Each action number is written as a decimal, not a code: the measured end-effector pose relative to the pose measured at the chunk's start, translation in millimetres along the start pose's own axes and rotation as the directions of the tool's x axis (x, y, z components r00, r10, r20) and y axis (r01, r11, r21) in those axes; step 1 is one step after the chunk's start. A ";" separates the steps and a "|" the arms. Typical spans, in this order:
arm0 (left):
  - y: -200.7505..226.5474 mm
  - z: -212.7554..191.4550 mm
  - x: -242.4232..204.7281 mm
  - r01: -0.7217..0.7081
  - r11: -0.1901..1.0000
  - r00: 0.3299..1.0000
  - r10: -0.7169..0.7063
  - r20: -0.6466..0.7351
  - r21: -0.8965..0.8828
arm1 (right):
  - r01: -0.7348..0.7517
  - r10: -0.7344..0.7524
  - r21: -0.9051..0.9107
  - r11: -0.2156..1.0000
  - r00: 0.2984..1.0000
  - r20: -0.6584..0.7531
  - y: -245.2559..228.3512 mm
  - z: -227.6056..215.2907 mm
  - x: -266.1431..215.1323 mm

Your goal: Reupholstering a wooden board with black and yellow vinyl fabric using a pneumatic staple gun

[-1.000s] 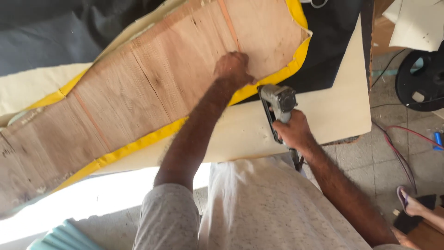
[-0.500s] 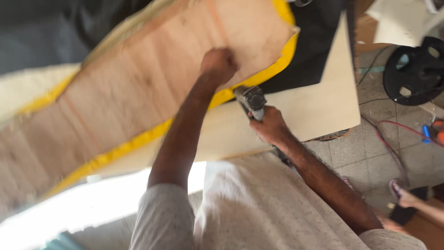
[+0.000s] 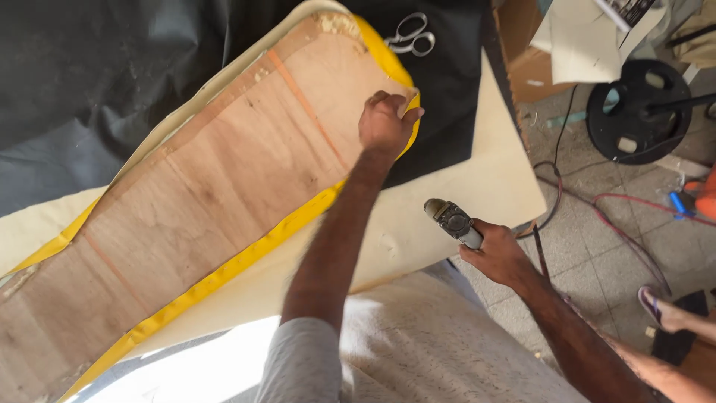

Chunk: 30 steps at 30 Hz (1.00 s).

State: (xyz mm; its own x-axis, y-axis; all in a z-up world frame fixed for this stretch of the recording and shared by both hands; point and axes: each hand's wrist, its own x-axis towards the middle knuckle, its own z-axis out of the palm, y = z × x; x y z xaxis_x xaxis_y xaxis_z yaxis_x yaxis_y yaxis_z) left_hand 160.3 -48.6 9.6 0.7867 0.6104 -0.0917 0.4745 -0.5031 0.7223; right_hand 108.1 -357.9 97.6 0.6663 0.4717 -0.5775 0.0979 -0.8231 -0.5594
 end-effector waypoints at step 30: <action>-23.8 39.1 16.1 -0.374 0.925 0.847 0.308 -0.432 -0.073 | 0.528 -0.465 -0.332 0.782 0.848 0.254 -78.4 -133.1 241.6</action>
State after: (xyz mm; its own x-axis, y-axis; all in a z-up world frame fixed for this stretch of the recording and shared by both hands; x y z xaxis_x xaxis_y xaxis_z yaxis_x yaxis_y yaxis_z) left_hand 177.1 -50.6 -35.9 0.6422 0.6266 0.4415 0.1156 -0.6486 0.7523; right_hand 359.7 -221.5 81.1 0.3319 0.8631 -0.3807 0.6738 -0.4993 -0.5447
